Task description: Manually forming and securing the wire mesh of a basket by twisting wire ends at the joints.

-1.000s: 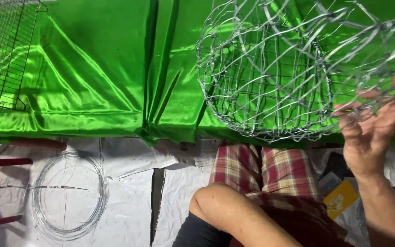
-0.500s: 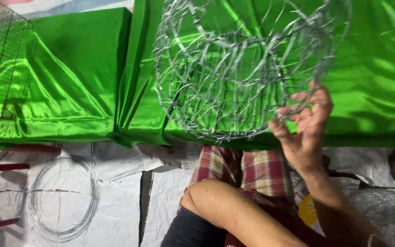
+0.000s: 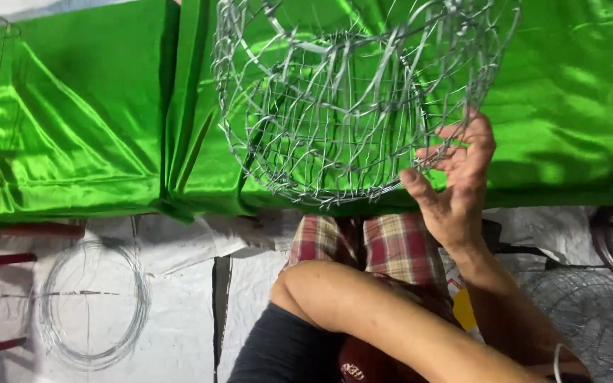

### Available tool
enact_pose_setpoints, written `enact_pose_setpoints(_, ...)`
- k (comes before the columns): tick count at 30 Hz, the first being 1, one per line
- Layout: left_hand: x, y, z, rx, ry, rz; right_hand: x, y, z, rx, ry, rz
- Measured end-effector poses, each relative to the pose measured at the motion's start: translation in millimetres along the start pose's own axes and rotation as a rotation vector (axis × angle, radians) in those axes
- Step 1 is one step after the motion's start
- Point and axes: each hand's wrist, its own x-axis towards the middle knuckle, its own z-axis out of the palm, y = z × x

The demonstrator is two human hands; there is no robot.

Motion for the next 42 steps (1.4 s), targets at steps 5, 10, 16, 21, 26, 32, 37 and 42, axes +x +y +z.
enact_pose_setpoints(5, 15, 34, -77, -0.004, -0.035, 0.044, 3, -21, -10, -0.084, -0.034, 0.067)
enact_pose_setpoints(10, -7, 77, -133, 0.22, 0.272, 0.112, 12, -73, -21, -0.356, 0.108, -0.065)
enact_pose_setpoints(16, 2, 79, -169, 1.16, 0.697, 0.321, 60, -54, -3, -0.519, 0.177, -0.532)
enact_pose_setpoints(21, 6, 58, -175, 1.342, 0.81, 0.302, 60, -75, 21, -0.559, 0.152, -0.456)
enact_pose_setpoints(26, 3, 62, -188, 1.292, 0.739, 0.201, 56, -96, 27, -0.682, 0.067, -0.349)
enact_pose_setpoints(32, 3, 63, -197, 1.406, 0.637, 0.126, 58, -101, 28, -0.632, 0.001, -0.266)
enact_pose_setpoints(37, 6, 53, -203, 1.335, 0.647, 0.283, 58, -94, 28, -0.528, 0.01, -0.278)
enact_pose_setpoints(42, 10, 46, -211, 1.324, 0.728, 0.386, 58, -65, 14, -0.561, 0.067, -0.394)
